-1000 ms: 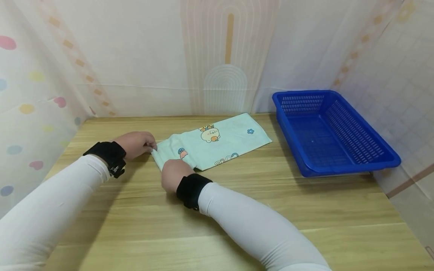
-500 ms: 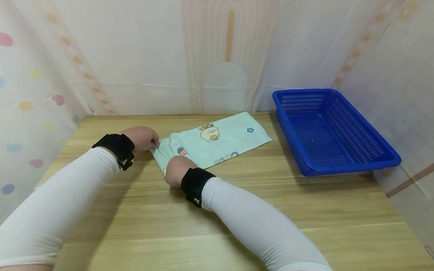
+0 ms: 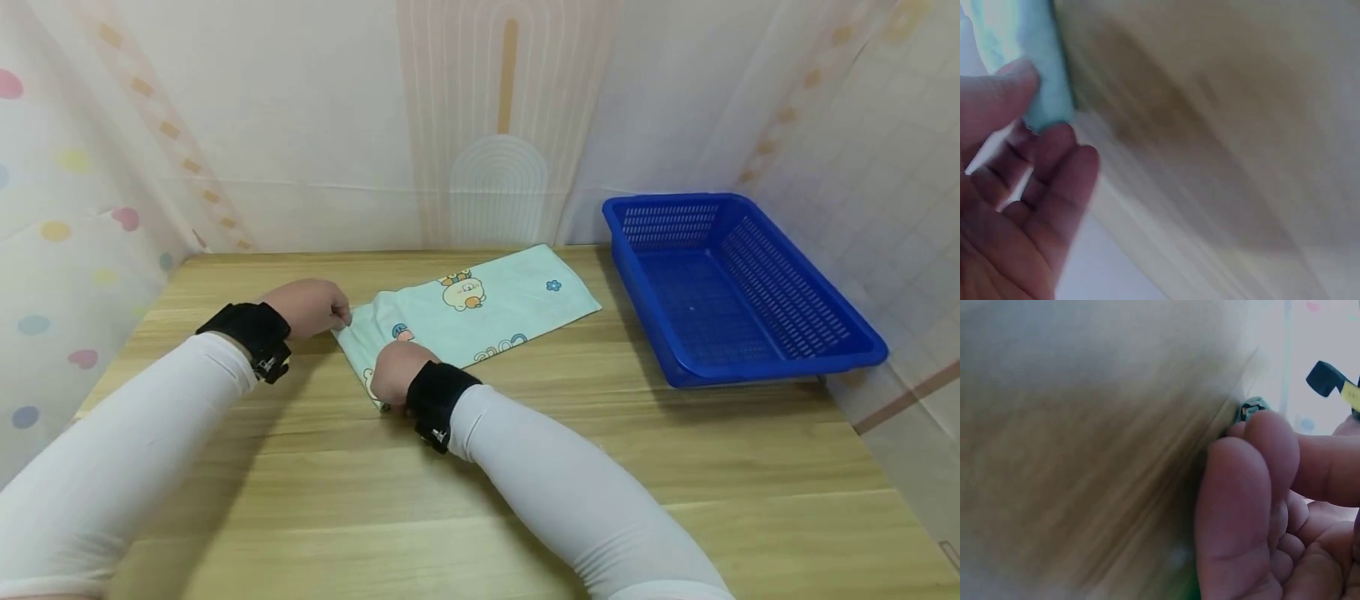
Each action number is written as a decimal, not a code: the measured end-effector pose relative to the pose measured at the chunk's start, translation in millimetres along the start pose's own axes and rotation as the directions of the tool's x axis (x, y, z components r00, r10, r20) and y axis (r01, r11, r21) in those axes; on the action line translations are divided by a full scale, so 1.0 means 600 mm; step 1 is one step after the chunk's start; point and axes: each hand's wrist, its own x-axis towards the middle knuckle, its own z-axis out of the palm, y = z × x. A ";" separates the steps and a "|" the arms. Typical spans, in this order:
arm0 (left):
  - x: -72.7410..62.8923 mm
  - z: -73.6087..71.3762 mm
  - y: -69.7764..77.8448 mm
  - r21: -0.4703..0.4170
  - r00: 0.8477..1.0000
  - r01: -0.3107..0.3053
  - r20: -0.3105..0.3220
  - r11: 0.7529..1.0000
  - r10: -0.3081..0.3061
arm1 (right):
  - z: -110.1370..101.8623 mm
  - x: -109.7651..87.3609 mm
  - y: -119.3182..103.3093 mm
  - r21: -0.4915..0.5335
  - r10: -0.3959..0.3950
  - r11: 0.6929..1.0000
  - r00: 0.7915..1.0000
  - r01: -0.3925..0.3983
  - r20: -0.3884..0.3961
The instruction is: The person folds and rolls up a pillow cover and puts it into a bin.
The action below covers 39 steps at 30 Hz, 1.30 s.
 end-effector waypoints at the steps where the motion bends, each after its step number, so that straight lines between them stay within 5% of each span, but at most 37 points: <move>1: -0.004 0.002 -0.004 -0.007 1.000 -0.017 -0.016 1.000 0.017 | 0.000 0.000 0.001 0.021 0.006 1.000 1.000 -0.007 0.008; 6: -0.021 0.004 -0.007 -0.055 0.998 -0.049 -0.047 0.997 0.047 | 0.000 0.001 0.005 0.062 0.024 0.998 1.000 -0.025 0.017; 10: -0.025 0.007 -0.007 -0.043 0.997 -0.062 -0.054 0.997 0.059 | 0.009 -0.008 -0.002 -0.099 -0.066 0.993 0.993 0.056 -0.099; 14: -0.025 0.009 -0.005 -0.021 0.996 -0.069 -0.052 0.997 0.067 | 0.027 -0.021 -0.016 -0.244 -0.184 0.961 0.958 0.129 -0.219; 20: -0.029 0.010 -0.003 0.015 0.990 -0.116 -0.078 0.993 0.117 | 0.045 -0.037 -0.029 -0.383 -0.262 0.911 0.930 0.151 -0.257; 31: -0.031 0.013 0.002 0.013 0.985 -0.131 -0.109 0.991 0.132 | 0.045 -0.035 -0.021 -0.321 -0.235 0.936 0.939 0.148 -0.250; 39: -0.024 0.001 -0.001 -0.022 0.997 -0.071 0.005 0.997 0.071 | 0.027 -0.027 -0.014 -0.105 -0.128 0.988 0.979 0.113 -0.156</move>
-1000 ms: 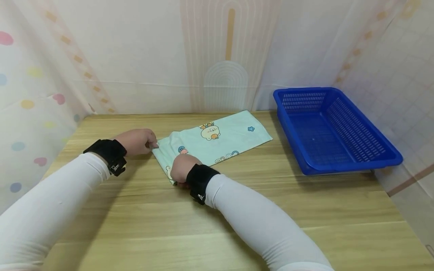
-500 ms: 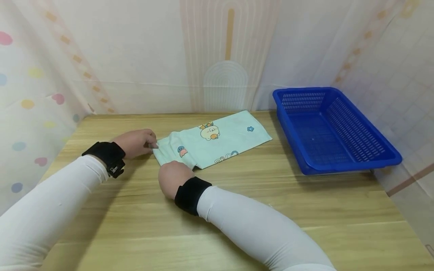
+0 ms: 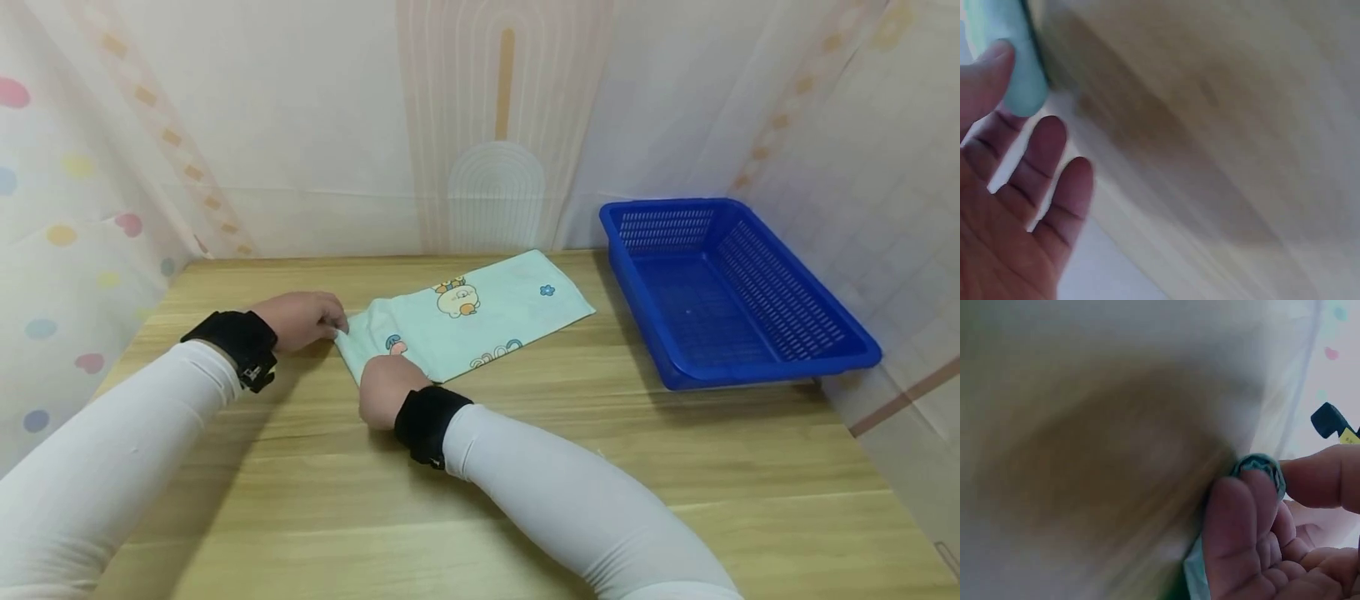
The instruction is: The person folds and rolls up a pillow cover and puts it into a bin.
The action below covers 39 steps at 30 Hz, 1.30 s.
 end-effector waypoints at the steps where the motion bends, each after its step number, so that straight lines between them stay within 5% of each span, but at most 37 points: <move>1: 0.001 -0.001 -0.001 0.002 1.000 0.002 0.021 1.000 -0.002 | 0.000 0.002 0.001 0.014 -0.009 1.000 1.000 0.008 0.014; 9: 0.023 -0.021 0.015 0.006 0.988 0.034 0.154 0.999 -0.035 | -0.001 -0.002 -0.001 0.181 -0.033 0.983 0.999 0.026 0.035; 16: 0.035 -0.012 0.019 -0.041 0.989 0.089 0.119 0.995 -0.084 | 0.003 -0.005 0.007 0.298 -0.033 0.954 0.999 0.025 0.020; 25: 0.025 -0.001 0.018 -0.058 0.996 0.092 0.002 0.994 -0.092 | 0.014 -0.007 -0.006 0.038 -0.085 0.996 0.996 0.086 -0.035; 31: 0.005 0.007 0.001 -0.048 0.998 0.040 -0.045 0.998 -0.042 | 0.015 -0.019 -0.022 -0.167 -0.133 0.978 0.991 0.127 -0.029; 39: -0.010 0.003 0.001 -0.051 1.000 -0.008 -0.017 0.999 0.007 | 0.012 -0.019 -0.024 -0.069 -0.089 0.994 0.995 0.086 -0.047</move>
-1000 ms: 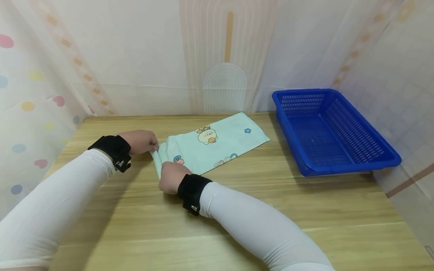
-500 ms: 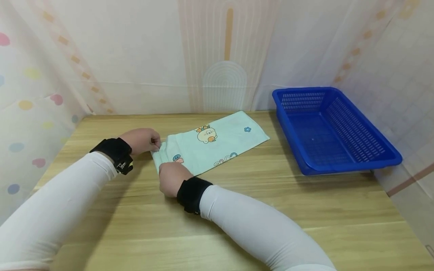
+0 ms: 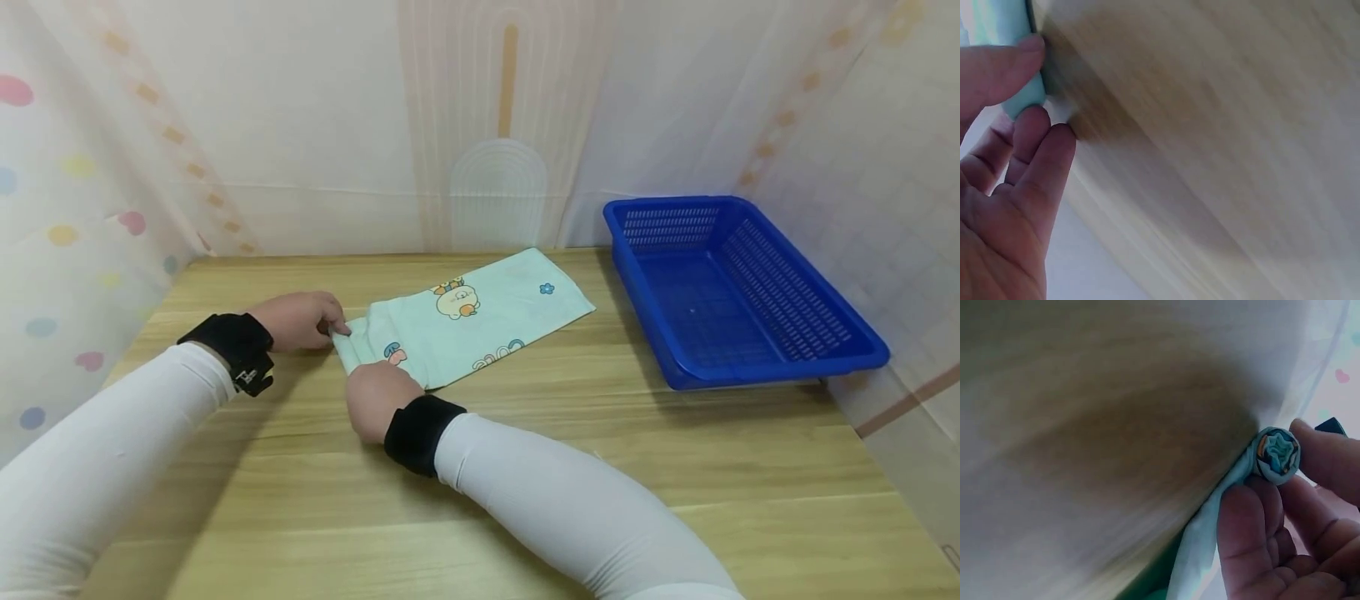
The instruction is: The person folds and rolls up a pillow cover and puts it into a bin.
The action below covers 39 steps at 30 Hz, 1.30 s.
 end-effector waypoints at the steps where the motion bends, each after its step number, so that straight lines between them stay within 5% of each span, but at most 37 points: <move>1: 0.001 0.000 0.001 0.013 1.000 -0.007 -0.005 1.000 0.007 | 0.001 0.001 0.000 0.009 0.009 1.000 1.000 -0.009 -0.007; 13: 0.003 0.004 0.005 0.067 0.998 -0.053 -0.025 0.996 0.055 | -0.004 0.015 0.013 0.024 0.066 0.997 0.997 -0.067 0.027; 26: 0.020 -0.020 0.012 0.038 0.990 0.053 0.129 0.998 -0.057 | -0.013 0.024 0.046 0.172 0.082 0.980 0.992 -0.097 0.093; 39: 0.043 -0.022 0.014 -0.001 0.986 0.159 0.059 0.987 -0.158 | -0.019 0.015 0.051 0.122 0.080 0.989 0.996 -0.085 0.050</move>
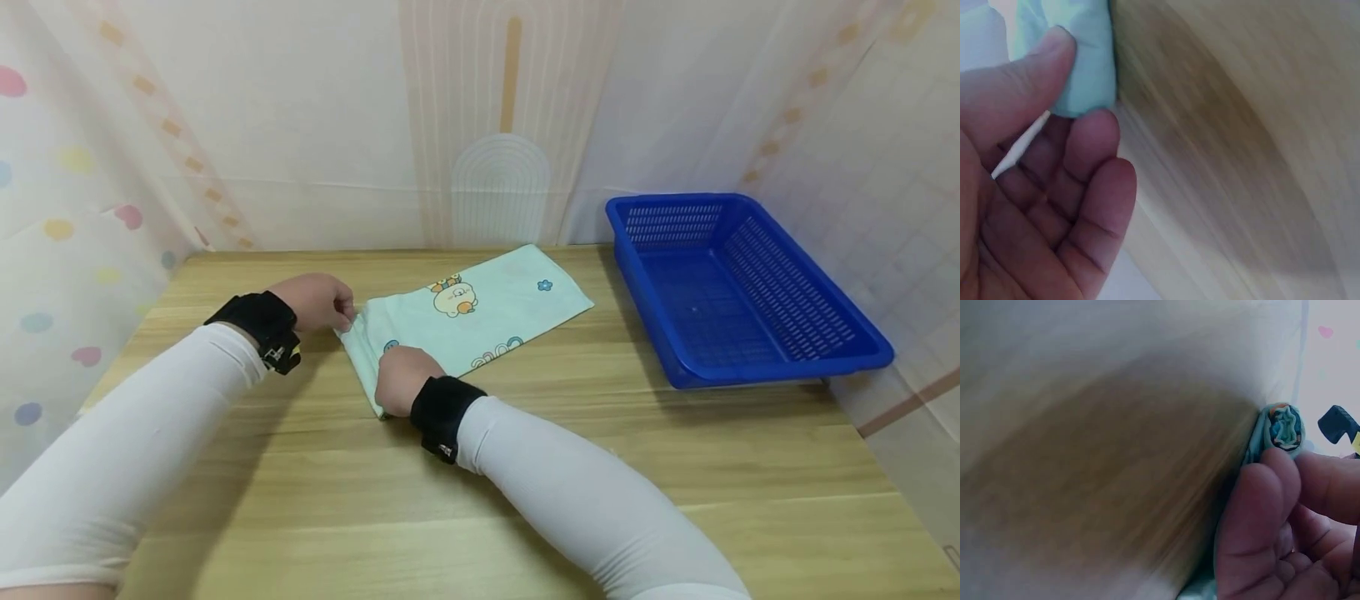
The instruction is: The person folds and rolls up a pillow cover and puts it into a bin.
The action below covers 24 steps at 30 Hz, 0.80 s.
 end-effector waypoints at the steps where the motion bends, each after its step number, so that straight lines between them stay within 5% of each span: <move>1: 0.000 -0.001 0.002 -0.001 1.000 0.016 0.000 1.000 -0.016 | 0.001 -0.002 0.000 0.011 0.004 1.000 1.000 -0.004 -0.009; 6: -0.009 -0.006 0.027 0.012 0.998 0.063 0.003 0.998 -0.063 | 0.007 -0.009 -0.005 0.001 -0.032 0.999 0.998 0.032 -0.062; 12: -0.015 0.000 0.051 0.065 0.996 0.090 -0.024 0.994 -0.088 | 0.019 -0.021 -0.016 -0.267 -0.131 0.959 0.984 0.095 -0.120; 15: -0.014 0.009 0.047 0.059 0.994 0.084 -0.081 0.995 -0.079 | 0.025 -0.028 -0.022 -0.317 -0.151 0.942 0.982 0.108 -0.114; 19: -0.019 0.019 0.036 0.084 0.987 0.022 -0.158 0.996 -0.009 | 0.030 -0.032 -0.030 -0.296 -0.121 0.951 0.989 0.090 -0.087; 24: -0.033 0.022 0.010 0.125 0.975 -0.106 -0.180 0.986 0.128 | 0.037 -0.030 -0.037 -0.337 -0.123 0.938 0.985 0.075 -0.121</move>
